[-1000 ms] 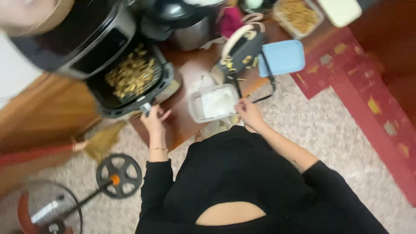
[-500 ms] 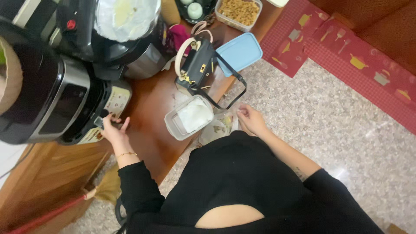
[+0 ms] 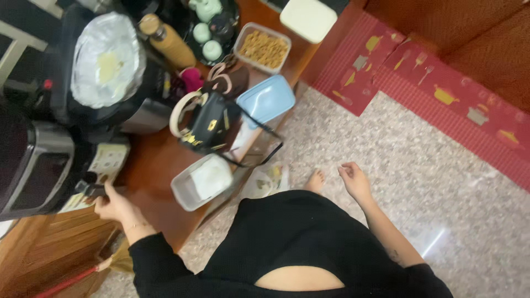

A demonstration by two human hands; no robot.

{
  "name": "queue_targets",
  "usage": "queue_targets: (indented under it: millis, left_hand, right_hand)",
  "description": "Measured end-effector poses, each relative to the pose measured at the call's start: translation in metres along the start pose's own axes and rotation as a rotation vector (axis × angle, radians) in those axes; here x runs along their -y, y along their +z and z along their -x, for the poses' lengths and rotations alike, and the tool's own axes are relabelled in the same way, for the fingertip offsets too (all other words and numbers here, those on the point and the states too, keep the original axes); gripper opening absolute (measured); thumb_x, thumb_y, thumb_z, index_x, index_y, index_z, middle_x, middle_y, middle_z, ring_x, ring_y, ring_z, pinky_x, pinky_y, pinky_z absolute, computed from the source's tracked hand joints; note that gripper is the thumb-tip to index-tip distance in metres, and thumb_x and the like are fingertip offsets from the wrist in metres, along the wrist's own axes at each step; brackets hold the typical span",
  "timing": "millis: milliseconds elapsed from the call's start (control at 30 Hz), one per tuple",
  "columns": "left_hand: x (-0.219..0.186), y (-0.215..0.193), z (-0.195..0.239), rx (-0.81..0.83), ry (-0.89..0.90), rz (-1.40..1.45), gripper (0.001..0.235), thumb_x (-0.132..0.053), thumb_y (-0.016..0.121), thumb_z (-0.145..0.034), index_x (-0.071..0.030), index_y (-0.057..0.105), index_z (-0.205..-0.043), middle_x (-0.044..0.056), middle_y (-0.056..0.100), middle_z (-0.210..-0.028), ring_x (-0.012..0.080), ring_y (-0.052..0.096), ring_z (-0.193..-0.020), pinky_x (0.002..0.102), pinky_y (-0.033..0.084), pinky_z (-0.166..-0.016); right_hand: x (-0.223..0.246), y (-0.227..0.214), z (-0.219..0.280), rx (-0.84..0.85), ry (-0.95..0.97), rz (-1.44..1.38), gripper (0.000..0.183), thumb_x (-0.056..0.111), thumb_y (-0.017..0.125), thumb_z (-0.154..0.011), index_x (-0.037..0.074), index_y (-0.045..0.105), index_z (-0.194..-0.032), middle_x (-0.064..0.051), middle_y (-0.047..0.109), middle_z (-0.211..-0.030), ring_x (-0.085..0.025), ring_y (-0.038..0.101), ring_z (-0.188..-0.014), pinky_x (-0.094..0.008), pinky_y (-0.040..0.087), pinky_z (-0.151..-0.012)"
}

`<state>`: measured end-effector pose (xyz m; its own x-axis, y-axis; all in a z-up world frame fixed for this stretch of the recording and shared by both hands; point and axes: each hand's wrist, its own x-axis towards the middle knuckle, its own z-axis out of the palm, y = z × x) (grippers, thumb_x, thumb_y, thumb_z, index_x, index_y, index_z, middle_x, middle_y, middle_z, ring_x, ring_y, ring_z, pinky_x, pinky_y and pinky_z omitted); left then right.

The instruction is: The person scoops food from an air fryer into a container and then transfers cooked pieces from a frying pan into a smaller container using tongs.

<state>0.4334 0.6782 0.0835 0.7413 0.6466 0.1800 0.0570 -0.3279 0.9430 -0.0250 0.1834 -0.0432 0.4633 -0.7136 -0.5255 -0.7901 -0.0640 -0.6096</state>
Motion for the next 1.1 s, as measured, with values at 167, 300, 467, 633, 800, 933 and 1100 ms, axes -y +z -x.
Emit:
queue_targets:
  millis: [167,300,467,633,800,933,1100]
  left_hand:
    - [-0.003,-0.005,0.1,-0.2,0.271,-0.394,0.038,-0.012,0.081,-0.107,0.002,0.056,-0.132,0.03,0.051,-0.133,0.0549,0.048,-0.122,0.076,0.035,-0.099]
    - [-0.022,0.019,0.169,0.108,0.684,-0.338,0.027,-0.01,0.066,-0.113,0.003,0.051,-0.132,0.023,0.047,-0.132,0.0486,0.044,-0.127,0.069,0.03,-0.101]
    - [-0.043,0.08,0.272,0.612,1.069,-0.253,0.038,-0.04,0.077,-0.091,-0.009,0.065,-0.108,0.012,0.049,-0.099,0.0383,0.052,-0.099,0.053,0.036,-0.105]
    - [-0.077,0.16,0.377,0.741,1.246,-0.038,0.045,-0.044,0.084,-0.087,-0.017,0.074,-0.121,0.01,0.052,-0.112,0.0371,0.052,-0.105,0.058,0.043,-0.106]
    - [-0.104,0.277,0.447,0.865,1.252,0.164,0.039,-0.04,0.074,-0.094,-0.014,0.073,-0.123,0.006,0.05,-0.114,0.0299,0.051,-0.098,0.05,0.047,-0.089]
    - [-0.136,0.4,0.494,0.91,1.242,0.159,0.042,-0.038,0.077,-0.092,-0.014,0.074,-0.126,0.008,0.052,-0.115,0.0331,0.054,-0.101,0.053,0.047,-0.094]
    - [-0.22,0.523,0.536,0.989,1.211,0.226,0.033,-0.03,0.075,-0.099,-0.013,0.075,-0.127,0.011,0.053,-0.118,0.0349,0.056,-0.104,0.052,0.05,-0.096]
  right_hand:
    - [-0.05,-0.101,-0.047,-0.017,0.111,0.093,0.042,0.053,0.066,-0.104,0.022,0.074,-0.131,-0.006,0.085,-0.112,-0.029,0.076,-0.118,-0.048,0.055,-0.1]
    - [-0.082,-0.159,-0.078,-0.107,0.058,0.038,0.043,0.049,0.07,-0.108,0.015,0.077,-0.132,-0.011,0.085,-0.106,-0.038,0.078,-0.113,-0.053,0.057,-0.1]
    - [-0.064,-0.199,-0.139,-0.12,0.011,-0.016,0.047,0.048,0.07,-0.11,0.009,0.077,-0.135,-0.018,0.083,-0.117,-0.043,0.074,-0.122,-0.057,0.055,-0.106]
    - [0.006,-0.228,-0.225,-0.086,-0.096,-0.113,0.045,0.044,0.071,-0.108,0.009,0.076,-0.137,-0.018,0.081,-0.122,-0.044,0.071,-0.126,-0.059,0.053,-0.109]
    - [0.081,-0.293,-0.338,-0.069,-0.393,-0.119,0.033,0.032,0.073,-0.106,0.011,0.076,-0.132,-0.015,0.083,-0.109,-0.04,0.078,-0.109,-0.055,0.06,-0.097]
    - [0.126,-0.352,-0.443,-0.116,-0.405,-0.149,0.028,0.03,0.074,-0.105,0.016,0.078,-0.128,-0.011,0.083,-0.107,-0.037,0.078,-0.109,-0.051,0.06,-0.098]
    - [0.153,-0.439,-0.554,-0.2,-0.387,-0.325,0.021,0.023,0.073,-0.109,0.013,0.078,-0.126,-0.014,0.08,-0.106,-0.031,0.076,-0.107,-0.048,0.058,-0.098]
